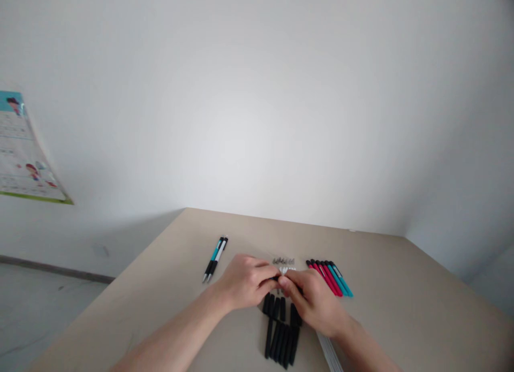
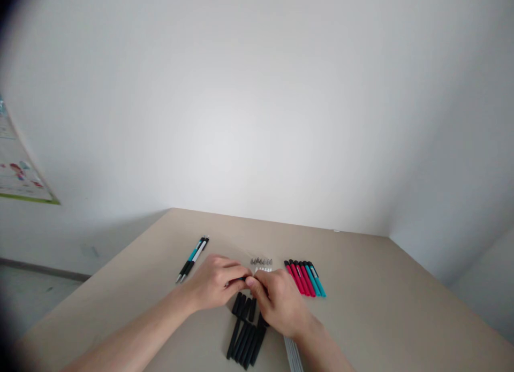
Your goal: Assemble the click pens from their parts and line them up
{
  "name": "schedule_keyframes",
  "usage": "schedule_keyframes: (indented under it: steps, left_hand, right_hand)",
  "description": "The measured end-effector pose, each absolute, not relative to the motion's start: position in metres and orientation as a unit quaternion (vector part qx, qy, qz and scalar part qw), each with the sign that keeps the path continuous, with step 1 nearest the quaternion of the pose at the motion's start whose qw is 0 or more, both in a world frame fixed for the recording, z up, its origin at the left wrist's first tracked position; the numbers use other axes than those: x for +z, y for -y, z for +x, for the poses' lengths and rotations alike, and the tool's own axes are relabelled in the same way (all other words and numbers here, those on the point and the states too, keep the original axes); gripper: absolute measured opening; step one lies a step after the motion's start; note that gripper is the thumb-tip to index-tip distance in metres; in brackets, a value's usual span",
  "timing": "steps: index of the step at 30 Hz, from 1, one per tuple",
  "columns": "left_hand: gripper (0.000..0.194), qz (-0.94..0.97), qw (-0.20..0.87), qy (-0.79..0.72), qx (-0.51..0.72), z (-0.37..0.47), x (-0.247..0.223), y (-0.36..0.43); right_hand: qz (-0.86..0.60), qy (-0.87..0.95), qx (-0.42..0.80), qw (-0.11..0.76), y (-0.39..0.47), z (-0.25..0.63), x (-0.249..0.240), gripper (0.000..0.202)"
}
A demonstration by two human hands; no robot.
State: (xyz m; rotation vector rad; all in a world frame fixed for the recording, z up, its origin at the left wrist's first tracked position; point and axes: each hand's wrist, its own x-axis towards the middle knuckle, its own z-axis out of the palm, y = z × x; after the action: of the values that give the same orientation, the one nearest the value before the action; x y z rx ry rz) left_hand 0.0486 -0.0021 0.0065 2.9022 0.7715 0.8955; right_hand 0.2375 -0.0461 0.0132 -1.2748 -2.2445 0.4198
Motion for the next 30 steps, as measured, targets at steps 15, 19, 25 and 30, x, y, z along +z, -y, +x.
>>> schedule_keyframes:
  steps: [15,19,25,30]
  left_hand:
    - [0.021,0.897,0.08,-0.383,0.205,0.046,0.013,-0.001]
    - [0.021,0.891,0.092,-0.395,0.203,0.046,0.012,-0.002]
    - [0.024,0.891,0.093,-0.403,0.19,0.046,0.01,-0.004]
    - [0.026,0.891,0.095,-0.407,0.18,0.046,0.01,-0.003]
  right_hand:
    - [-0.632,0.724,0.063,0.27,0.028,0.258,0.005,0.018]
    - [-0.651,0.713,0.075,0.25,0.026,0.26,0.002,0.017]
    - [-0.657,0.711,0.068,0.242,0.022,0.263,-0.002,0.02]
    - [-0.651,0.715,0.066,0.247,0.021,0.265,-0.005,0.019]
